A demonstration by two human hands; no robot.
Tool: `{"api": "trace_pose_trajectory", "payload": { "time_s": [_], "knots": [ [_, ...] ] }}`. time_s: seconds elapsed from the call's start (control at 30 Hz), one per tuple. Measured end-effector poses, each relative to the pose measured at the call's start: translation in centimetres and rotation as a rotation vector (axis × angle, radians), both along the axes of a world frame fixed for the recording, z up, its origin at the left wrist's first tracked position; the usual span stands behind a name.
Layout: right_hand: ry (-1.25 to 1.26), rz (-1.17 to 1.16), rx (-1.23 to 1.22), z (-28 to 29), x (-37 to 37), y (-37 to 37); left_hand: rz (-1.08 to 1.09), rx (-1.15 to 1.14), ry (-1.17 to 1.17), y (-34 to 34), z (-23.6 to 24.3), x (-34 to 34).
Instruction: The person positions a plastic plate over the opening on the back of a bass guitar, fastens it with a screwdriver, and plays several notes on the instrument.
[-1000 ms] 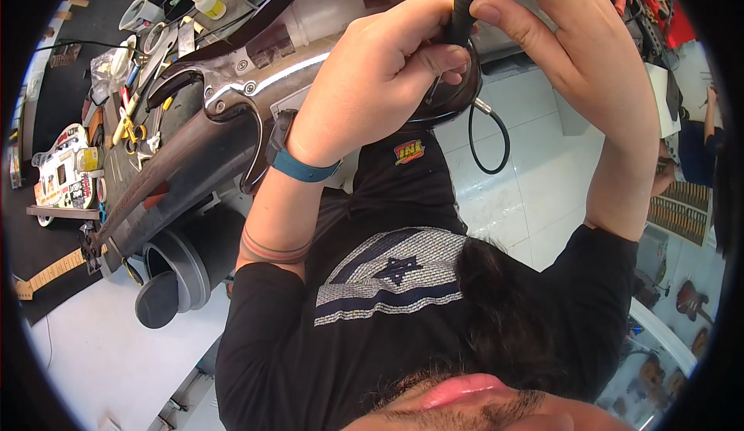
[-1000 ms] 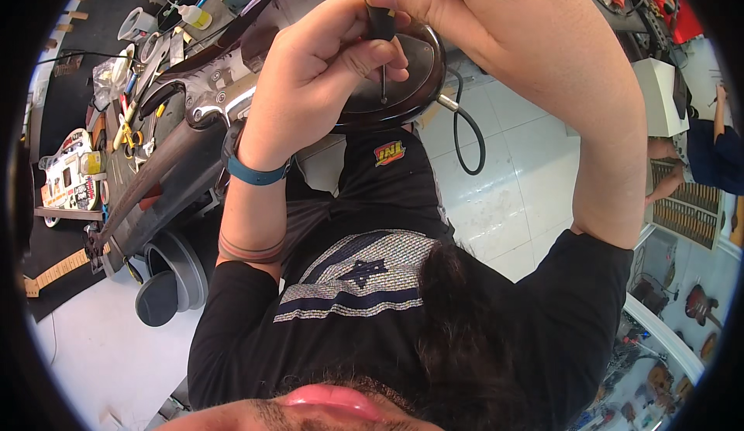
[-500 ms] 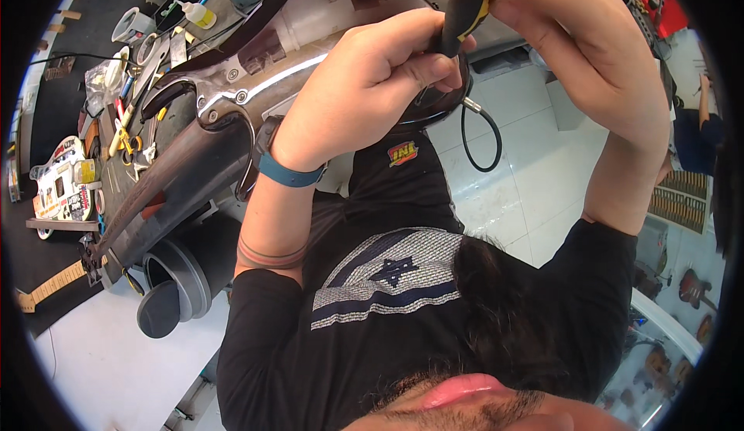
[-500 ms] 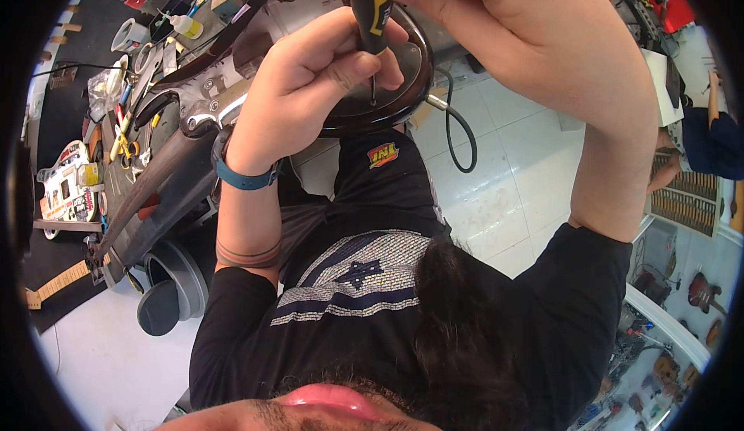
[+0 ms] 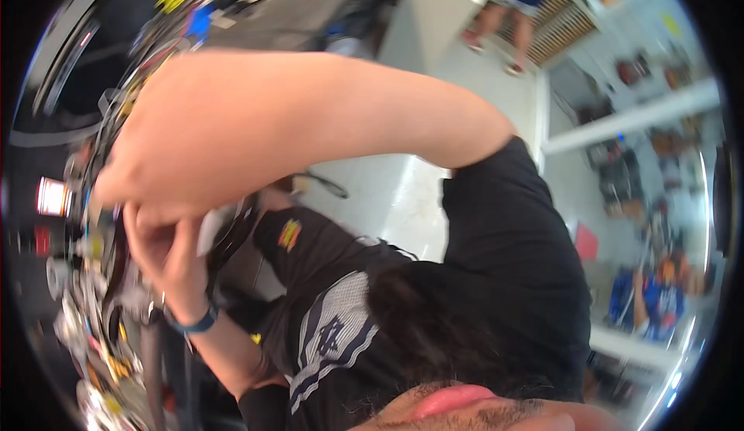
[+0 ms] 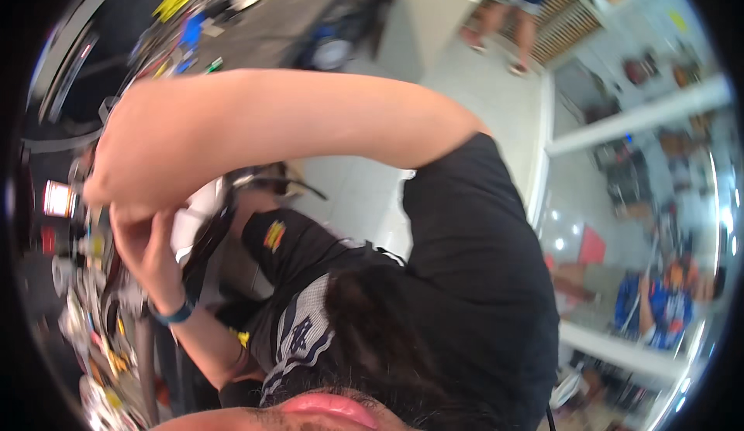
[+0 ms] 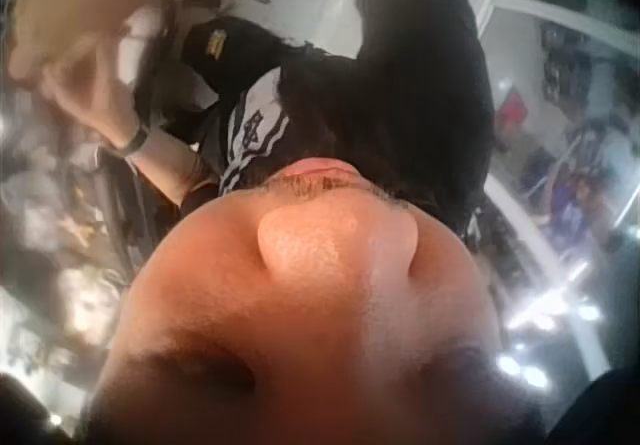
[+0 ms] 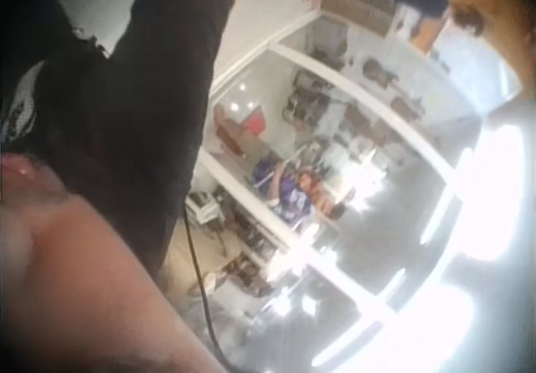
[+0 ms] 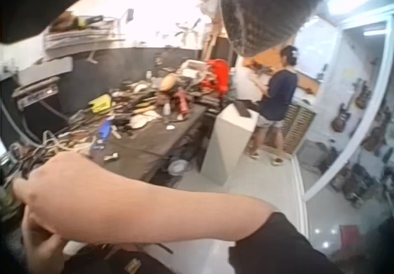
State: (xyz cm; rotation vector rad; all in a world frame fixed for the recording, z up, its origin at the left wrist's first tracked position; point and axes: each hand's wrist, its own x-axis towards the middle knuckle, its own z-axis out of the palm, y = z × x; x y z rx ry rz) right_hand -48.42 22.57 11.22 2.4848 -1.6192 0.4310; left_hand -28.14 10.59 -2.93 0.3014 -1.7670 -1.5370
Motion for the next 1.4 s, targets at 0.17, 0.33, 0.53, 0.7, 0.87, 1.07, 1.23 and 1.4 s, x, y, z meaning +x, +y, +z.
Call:
{"api": "trace_pose_trajectory", "payload": {
  "time_s": [0.17, 0.33, 0.53, 0.7, 0.87, 1.07, 1.23, 1.4],
  "knots": [
    [-0.128, -0.010, -0.037, -0.3, -0.6, 2.1, -0.078, 0.014, -0.039, -0.8, -0.2, 0.0],
    [0.015, -0.155, 0.084, 1.1, 0.5, 2.2, -0.211, -0.011, 0.033, 0.2, 0.7, -0.7],
    [0.031, -0.220, 0.016, -0.9, 1.5, 0.7, -0.089, -0.121, 0.022, -1.5, -0.9, -1.1],
    [-0.023, 0.018, -0.067, -0.9, 0.1, 0.4, -0.081, -0.083, -0.050, -2.6, -1.2, 0.6],
    [0.288, -0.199, -0.049, 1.4, 0.3, 2.1, -0.326, 0.076, 0.108, 1.6, 1.8, -2.6],
    [0.130, -0.277, 0.243, 1.8, 0.4, 0.9, -0.150, -0.016, -0.016, 1.0, 1.1, -2.2],
    [-0.194, 0.057, 0.056, 1.9, -0.5, 2.5, -0.287, 0.089, 0.121, 1.7, 1.6, -2.0],
    [-0.076, -0.182, 0.347, 1.3, -0.5, 0.6, -0.325, 0.135, 0.002, 1.3, 2.0, -1.4]
  ]
}}
